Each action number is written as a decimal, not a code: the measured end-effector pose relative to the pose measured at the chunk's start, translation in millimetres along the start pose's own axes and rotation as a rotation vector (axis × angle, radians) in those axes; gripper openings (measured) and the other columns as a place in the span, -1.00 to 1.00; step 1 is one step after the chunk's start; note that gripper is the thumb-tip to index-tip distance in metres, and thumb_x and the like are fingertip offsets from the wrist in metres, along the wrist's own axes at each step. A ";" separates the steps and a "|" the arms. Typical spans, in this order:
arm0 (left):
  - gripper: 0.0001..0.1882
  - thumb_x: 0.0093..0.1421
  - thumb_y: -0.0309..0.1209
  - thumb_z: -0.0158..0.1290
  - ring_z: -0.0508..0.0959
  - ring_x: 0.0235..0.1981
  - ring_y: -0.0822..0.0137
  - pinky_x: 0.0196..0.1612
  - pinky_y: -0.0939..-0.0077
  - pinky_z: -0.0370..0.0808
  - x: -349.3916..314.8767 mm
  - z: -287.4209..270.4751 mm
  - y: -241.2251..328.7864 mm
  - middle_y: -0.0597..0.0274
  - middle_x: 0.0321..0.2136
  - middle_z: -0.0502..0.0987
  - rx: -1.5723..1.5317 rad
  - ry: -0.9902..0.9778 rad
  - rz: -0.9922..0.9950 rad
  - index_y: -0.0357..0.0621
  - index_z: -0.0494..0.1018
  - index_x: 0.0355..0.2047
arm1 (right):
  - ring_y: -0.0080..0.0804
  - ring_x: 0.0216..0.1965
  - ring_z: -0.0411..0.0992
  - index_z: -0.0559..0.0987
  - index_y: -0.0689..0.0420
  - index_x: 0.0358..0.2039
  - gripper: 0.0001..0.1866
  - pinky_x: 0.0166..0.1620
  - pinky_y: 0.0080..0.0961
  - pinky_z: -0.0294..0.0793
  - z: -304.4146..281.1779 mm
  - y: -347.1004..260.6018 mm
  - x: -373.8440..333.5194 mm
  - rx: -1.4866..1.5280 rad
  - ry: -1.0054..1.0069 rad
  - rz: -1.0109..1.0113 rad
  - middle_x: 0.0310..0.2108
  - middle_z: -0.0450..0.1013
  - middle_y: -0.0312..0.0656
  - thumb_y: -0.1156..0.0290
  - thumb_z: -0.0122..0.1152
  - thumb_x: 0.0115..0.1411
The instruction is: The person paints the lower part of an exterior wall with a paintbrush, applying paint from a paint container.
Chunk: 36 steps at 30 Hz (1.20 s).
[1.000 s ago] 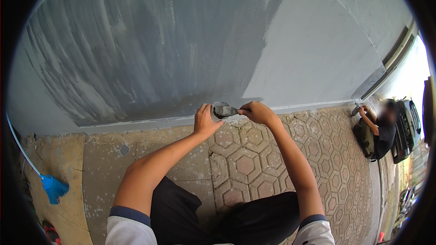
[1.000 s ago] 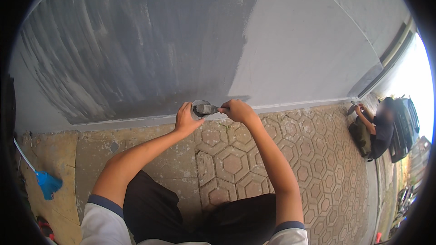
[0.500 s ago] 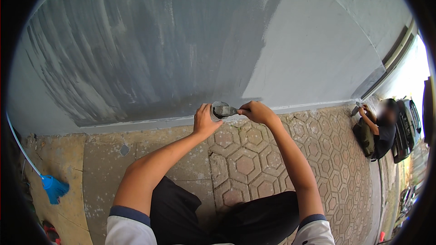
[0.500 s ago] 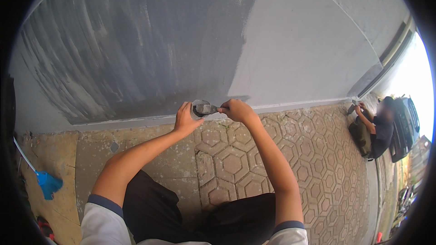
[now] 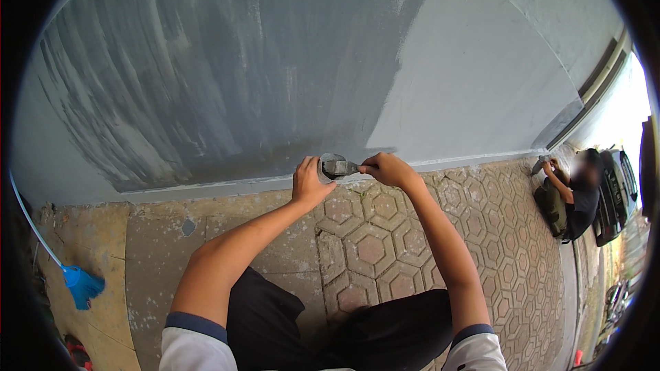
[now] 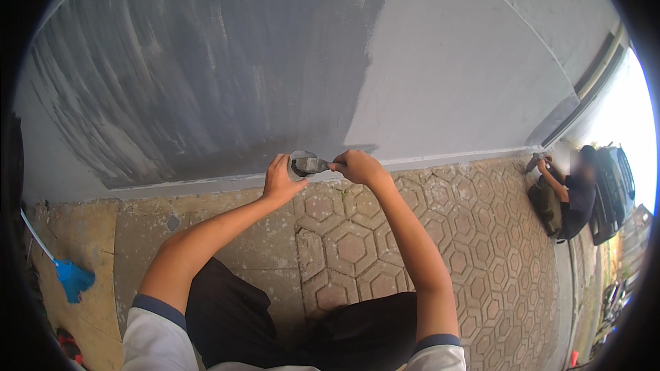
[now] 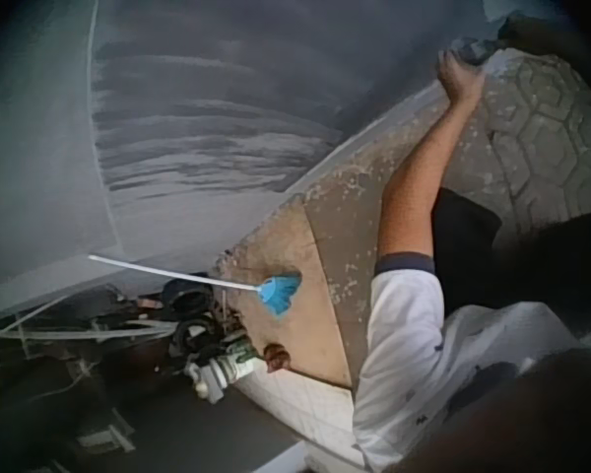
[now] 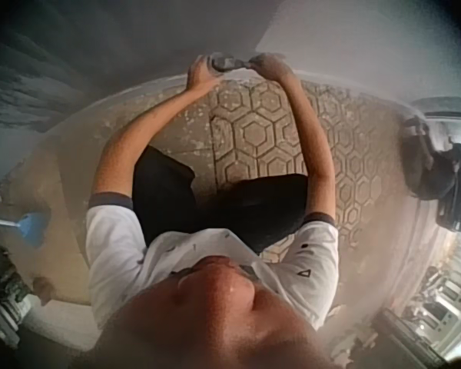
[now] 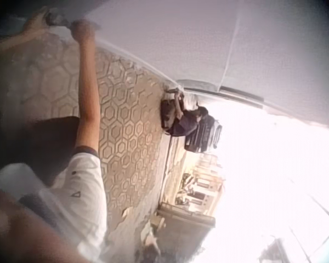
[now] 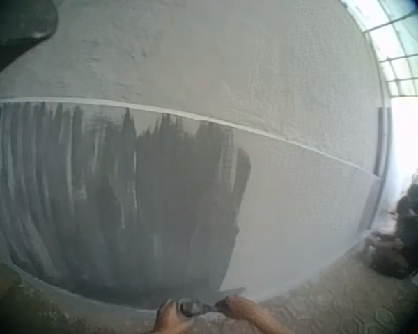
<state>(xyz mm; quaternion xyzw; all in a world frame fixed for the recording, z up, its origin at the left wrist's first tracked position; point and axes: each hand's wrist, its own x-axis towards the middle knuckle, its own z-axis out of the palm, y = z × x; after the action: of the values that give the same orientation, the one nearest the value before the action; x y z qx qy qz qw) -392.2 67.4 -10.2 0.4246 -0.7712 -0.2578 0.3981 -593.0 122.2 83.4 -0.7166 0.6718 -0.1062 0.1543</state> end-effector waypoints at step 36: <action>-0.46 -0.29 -0.30 0.29 0.42 -0.21 -0.02 -0.16 0.20 0.38 4.3 17.8 4.1 0.00 -0.31 0.39 -0.087 0.038 0.031 -0.28 0.34 -0.30 | -0.14 -0.45 0.49 0.60 0.20 -0.39 -0.80 -0.35 -0.34 0.44 -119.3 9.9 -19.4 -0.144 0.283 -0.016 -0.50 0.52 -0.05 0.34 0.24 0.02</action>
<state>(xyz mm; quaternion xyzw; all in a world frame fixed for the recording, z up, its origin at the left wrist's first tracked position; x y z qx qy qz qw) -410.3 66.8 -15.2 0.3996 -0.7583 -0.2766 0.4346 -646.5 131.7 191.8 -0.7089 0.6871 -0.1592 0.0055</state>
